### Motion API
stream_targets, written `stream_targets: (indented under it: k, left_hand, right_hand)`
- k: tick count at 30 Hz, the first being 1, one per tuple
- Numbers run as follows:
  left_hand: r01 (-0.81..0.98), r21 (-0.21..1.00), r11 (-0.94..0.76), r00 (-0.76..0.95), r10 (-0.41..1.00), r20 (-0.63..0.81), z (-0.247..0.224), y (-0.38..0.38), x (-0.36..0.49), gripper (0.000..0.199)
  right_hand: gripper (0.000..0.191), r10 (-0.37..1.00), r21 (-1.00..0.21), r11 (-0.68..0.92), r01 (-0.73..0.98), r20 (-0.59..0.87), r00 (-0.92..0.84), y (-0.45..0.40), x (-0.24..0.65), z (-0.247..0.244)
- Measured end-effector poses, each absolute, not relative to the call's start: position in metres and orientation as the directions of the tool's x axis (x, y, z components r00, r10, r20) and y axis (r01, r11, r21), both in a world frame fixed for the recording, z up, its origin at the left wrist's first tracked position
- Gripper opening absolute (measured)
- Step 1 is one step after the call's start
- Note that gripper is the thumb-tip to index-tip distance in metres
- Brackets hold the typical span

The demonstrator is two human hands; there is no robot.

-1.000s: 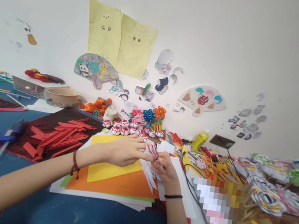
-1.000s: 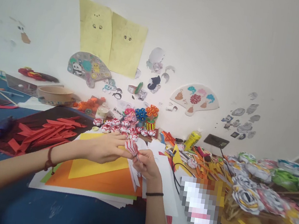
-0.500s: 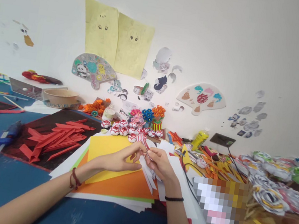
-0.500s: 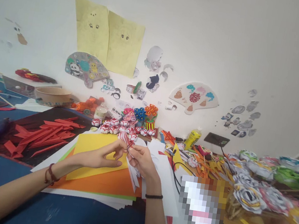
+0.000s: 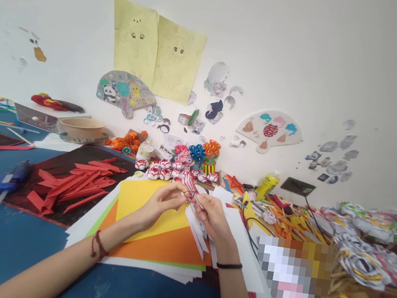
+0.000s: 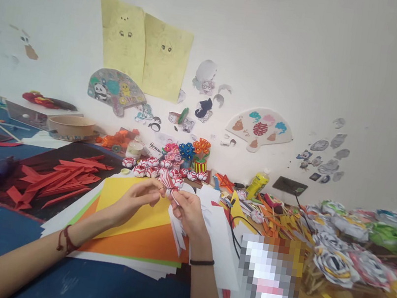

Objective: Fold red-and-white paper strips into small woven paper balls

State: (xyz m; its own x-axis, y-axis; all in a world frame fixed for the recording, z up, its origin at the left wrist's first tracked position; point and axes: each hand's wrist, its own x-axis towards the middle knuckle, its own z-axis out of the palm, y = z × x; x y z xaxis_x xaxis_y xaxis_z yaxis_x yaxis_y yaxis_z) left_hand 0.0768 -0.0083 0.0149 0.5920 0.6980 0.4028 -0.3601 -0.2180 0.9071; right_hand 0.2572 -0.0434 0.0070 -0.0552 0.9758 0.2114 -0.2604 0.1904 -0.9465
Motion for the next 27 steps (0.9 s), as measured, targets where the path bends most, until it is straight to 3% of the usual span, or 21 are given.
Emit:
stream_targets:
  k: [5, 12, 14, 17, 21, 27]
  left_hand:
    - [-0.462, 0.883, -0.085, 0.547, 0.757, 0.359, 0.0143, -0.0124, 0.0791, 0.017]
    - [-0.506, 0.859, 0.08, 0.619, 0.727, 0.297, 0.0092, -0.0149, 0.0812, 0.037]
    - [-0.449, 0.893, 0.011, 0.628, 0.715, 0.307, 0.0086, -0.0142, 0.08, 0.036]
    - [-0.234, 0.944, -0.233, 0.651, 0.683, 0.33, 0.0114, -0.0124, 0.0759, 0.031]
    - [-0.034, 0.848, -0.528, 0.629, 0.648, 0.429, 0.0168, -0.0107, 0.0728, 0.025]
    - [-0.06, 0.818, -0.571, 0.549, 0.666, 0.505, 0.0121, -0.0127, 0.0789, 0.02]
  right_hand:
    - [0.028, 0.97, -0.945, 0.24, -0.221, 0.24, 0.027, -0.0376, 0.2554, 0.0007]
    - [0.027, 0.959, -0.944, 0.284, -0.169, 0.278, 0.061, -0.0379, 0.2568, 0.0014]
    - [0.026, 0.96, -0.942, 0.278, -0.188, 0.268, 0.078, -0.039, 0.2568, 0.003]
    - [0.026, 0.969, -0.931, 0.246, -0.268, 0.235, 0.073, -0.0402, 0.2564, 0.0047]
    - [0.025, 0.979, -0.894, 0.181, -0.41, 0.203, -0.01, -0.0379, 0.254, 0.0015]
    - [0.028, 0.973, -0.886, 0.002, -0.463, 0.108, -0.203, -0.0363, 0.247, -0.0037]
